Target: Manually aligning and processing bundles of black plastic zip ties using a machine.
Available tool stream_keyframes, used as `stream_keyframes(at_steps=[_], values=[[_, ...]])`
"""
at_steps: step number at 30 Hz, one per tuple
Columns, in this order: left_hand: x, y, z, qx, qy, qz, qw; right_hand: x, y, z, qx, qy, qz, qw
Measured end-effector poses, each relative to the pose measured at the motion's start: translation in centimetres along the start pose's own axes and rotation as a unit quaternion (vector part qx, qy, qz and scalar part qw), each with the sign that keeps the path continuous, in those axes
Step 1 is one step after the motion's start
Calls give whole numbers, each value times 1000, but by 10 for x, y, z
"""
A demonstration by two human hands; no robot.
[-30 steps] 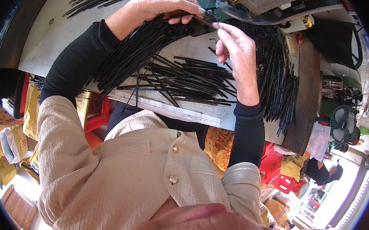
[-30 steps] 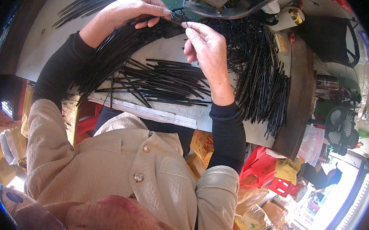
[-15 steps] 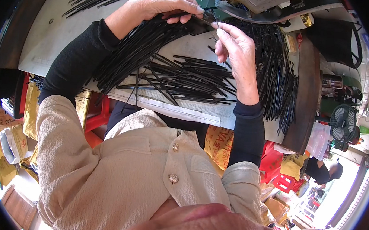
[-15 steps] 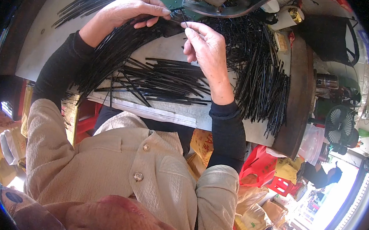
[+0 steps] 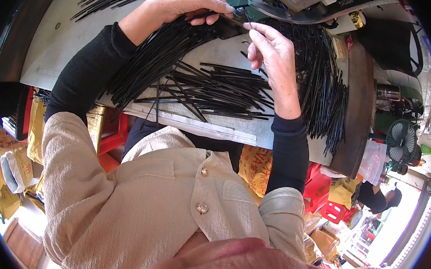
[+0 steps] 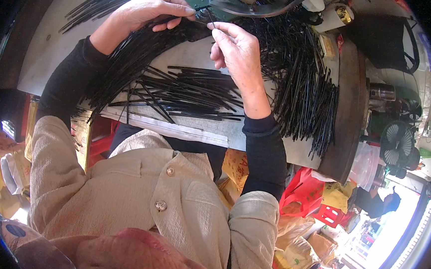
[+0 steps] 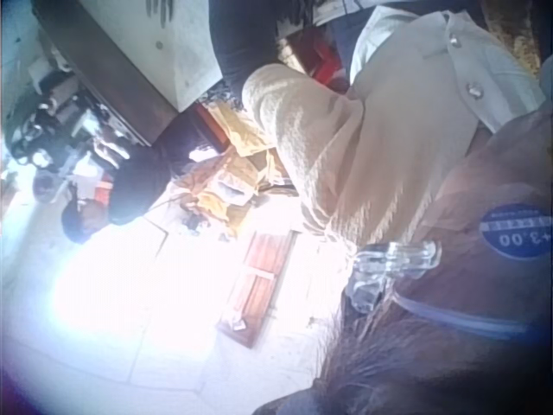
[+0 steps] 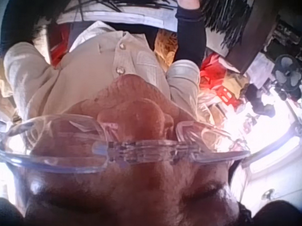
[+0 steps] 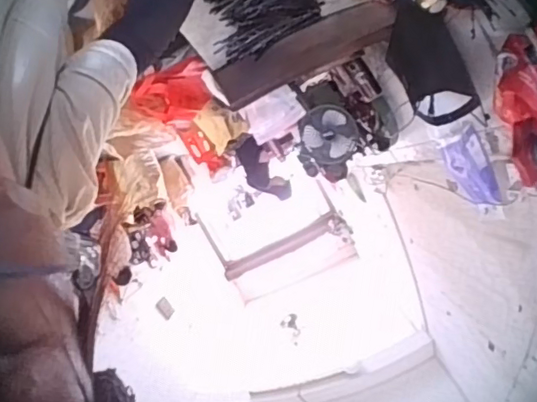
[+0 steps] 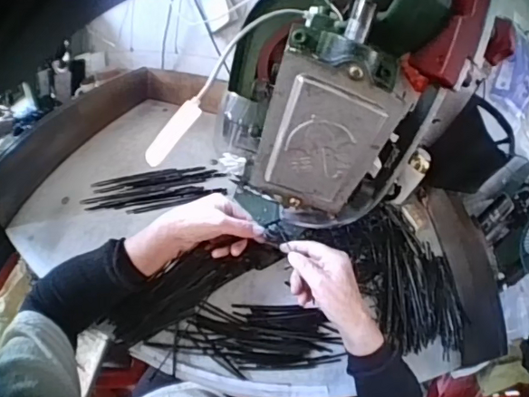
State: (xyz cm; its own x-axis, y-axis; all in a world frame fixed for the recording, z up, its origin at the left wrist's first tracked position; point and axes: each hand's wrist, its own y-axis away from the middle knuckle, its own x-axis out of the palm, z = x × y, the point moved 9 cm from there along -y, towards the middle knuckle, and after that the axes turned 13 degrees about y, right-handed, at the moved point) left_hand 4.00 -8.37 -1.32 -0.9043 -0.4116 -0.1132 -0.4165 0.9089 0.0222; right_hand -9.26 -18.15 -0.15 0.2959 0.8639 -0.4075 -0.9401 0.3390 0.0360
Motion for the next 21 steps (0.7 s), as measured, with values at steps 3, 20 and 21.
stream_keyframes(at_steps=[3, 20, 21], values=[[0, -1, 5, -11, 10, -1, 1000, 0, 0, -3, 2, 1, 0, 1000], [1, -1, 2, -13, 11, 10, 1000, 0, 2, -1, 8, 1, -3, 1000], [2, -1, 4, -21, 24, 12, 999, 0, 2, -2, 9, 0, -1, 1000]])
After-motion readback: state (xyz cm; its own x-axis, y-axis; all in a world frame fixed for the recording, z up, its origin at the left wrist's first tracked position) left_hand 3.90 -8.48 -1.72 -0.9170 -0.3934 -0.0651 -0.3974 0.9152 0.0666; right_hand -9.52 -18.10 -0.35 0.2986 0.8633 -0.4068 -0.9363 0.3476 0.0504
